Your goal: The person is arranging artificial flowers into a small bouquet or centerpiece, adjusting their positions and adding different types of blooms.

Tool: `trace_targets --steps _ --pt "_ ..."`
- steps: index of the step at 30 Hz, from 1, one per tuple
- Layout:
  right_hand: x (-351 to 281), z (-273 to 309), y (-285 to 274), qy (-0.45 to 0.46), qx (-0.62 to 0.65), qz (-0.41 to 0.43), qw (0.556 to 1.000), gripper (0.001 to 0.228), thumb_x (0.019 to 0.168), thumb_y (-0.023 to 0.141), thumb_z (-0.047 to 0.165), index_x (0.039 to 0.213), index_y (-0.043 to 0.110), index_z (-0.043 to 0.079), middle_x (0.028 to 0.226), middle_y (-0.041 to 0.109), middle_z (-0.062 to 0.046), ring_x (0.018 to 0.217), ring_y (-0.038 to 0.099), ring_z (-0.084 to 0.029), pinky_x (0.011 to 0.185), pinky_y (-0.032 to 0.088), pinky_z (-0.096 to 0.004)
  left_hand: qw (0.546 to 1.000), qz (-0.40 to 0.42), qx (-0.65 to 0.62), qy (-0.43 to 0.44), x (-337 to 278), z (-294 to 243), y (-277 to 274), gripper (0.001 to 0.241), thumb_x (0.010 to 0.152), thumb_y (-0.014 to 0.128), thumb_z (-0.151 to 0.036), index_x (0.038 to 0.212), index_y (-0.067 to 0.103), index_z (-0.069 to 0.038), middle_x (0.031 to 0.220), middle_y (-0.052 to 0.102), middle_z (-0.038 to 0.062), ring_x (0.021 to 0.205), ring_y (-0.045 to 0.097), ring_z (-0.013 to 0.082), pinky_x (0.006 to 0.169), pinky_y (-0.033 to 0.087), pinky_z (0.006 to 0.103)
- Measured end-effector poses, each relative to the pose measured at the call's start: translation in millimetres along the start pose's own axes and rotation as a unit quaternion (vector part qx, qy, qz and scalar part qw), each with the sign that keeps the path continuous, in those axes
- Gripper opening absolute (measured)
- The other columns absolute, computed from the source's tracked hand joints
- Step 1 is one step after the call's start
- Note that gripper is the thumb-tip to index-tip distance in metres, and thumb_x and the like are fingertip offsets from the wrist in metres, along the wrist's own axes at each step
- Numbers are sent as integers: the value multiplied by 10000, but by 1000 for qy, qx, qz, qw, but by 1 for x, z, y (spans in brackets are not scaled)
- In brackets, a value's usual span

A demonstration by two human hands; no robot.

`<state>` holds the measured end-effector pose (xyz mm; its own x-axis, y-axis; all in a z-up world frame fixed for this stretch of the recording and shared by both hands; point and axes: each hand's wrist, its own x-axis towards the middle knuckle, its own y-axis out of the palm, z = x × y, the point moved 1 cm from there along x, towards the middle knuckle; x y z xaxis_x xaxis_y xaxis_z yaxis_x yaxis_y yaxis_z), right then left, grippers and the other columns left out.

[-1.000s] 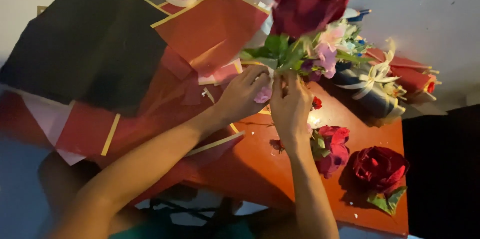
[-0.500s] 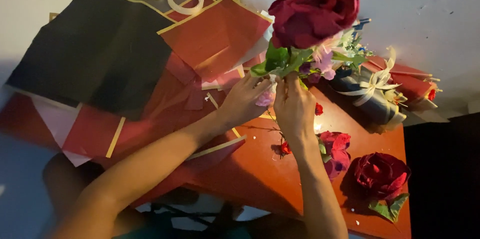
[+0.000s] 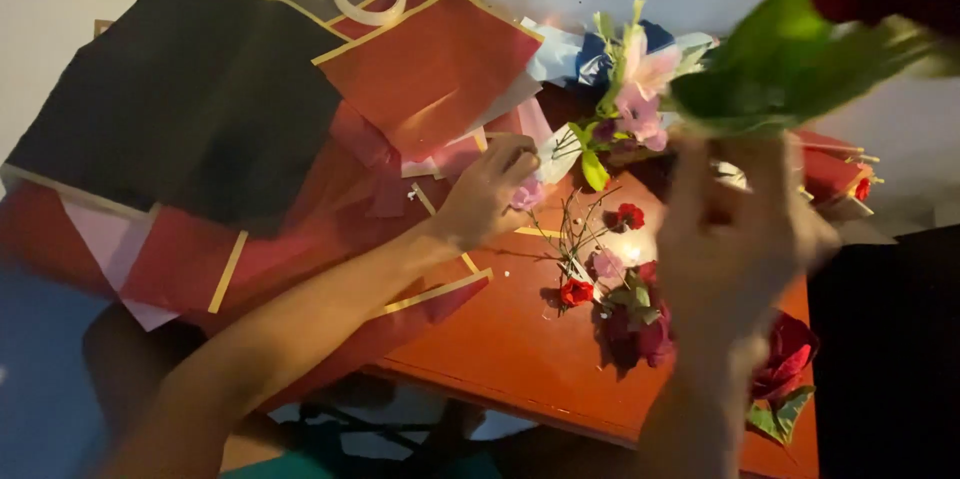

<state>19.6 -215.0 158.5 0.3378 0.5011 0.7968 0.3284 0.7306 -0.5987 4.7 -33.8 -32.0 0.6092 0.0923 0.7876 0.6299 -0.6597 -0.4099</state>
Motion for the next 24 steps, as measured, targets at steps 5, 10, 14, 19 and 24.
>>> trace_targets --steps 5,10,14,19,24 --pt "-19 -7 -41 140 -61 37 988 98 1209 706 -137 1117 673 -145 999 766 -192 604 648 -200 492 463 -309 1000 0 -16 -4 -9 13 2 600 819 893 -85 1286 523 -20 1228 530 180 1115 589 322 908 612 404" --pt "-54 -52 -13 313 0 144 939 72 1086 642 -71 1132 688 -102 888 751 -180 473 646 -196 379 542 -294 999 34 -20 -4 -8 10 -2 540 811 820 -23 1268 532 -21 1260 482 202 1119 565 369 824 586 416" --pt "-90 -65 26 472 42 183 861 88 950 634 54 968 720 54 724 729 -123 404 646 -248 322 523 -330 993 -47 81 76 -9 20 15 603 639 789 -52 1210 596 -71 1130 525 168 995 631 376 874 567 431" --pt "-99 -56 40 472 51 216 853 196 967 662 90 1075 701 -69 800 724 -221 515 690 -270 443 545 -383 989 -57 92 103 -18 43 34 484 753 696 -36 1227 606 -63 1086 528 181 956 622 368 886 561 403" --pt "-109 -31 32 400 -96 236 881 394 1003 703 247 1198 635 -89 928 729 -287 944 687 -547 871 510 -648 988 -45 102 103 -17 46 33 533 723 667 -39 1250 591 -70 1076 526 187 954 620 380 900 553 437"
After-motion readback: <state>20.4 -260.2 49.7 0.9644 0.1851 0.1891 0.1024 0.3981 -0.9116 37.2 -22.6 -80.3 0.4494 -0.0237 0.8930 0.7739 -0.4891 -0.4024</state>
